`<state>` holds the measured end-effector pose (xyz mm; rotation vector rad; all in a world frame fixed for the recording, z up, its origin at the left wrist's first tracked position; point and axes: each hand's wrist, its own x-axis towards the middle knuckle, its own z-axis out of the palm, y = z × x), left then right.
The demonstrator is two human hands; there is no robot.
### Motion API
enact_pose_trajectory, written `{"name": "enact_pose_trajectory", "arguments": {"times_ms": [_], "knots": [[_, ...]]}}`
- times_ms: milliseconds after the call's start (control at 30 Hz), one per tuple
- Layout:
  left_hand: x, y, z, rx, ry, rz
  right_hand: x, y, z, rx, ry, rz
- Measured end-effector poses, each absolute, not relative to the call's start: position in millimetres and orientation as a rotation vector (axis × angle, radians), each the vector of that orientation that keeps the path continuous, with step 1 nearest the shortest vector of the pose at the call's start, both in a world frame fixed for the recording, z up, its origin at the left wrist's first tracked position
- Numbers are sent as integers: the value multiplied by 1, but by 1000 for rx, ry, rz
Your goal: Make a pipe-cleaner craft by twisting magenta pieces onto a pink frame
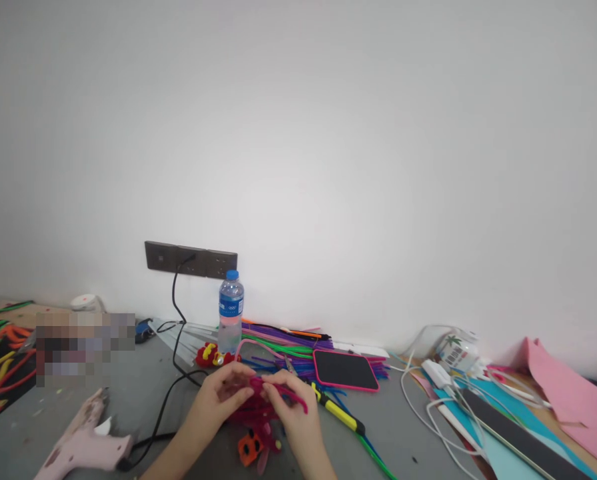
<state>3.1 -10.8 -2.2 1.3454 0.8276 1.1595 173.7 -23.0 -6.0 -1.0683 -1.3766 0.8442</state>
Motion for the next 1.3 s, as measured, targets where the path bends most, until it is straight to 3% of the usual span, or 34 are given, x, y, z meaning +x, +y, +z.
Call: {"name": "enact_pose_trajectory", "arguments": {"times_ms": [133, 333, 1300], "knots": [[1, -13, 2, 1668, 976, 1193, 168, -21, -10, -987, -1260, 1148], [-4, -13, 5, 1804, 980, 1208, 163, -25, -3, -918, -1222, 1267], [-5, -16, 6, 1674, 1040, 1189, 158, -19, -15, -671, -944, 1494]]}}
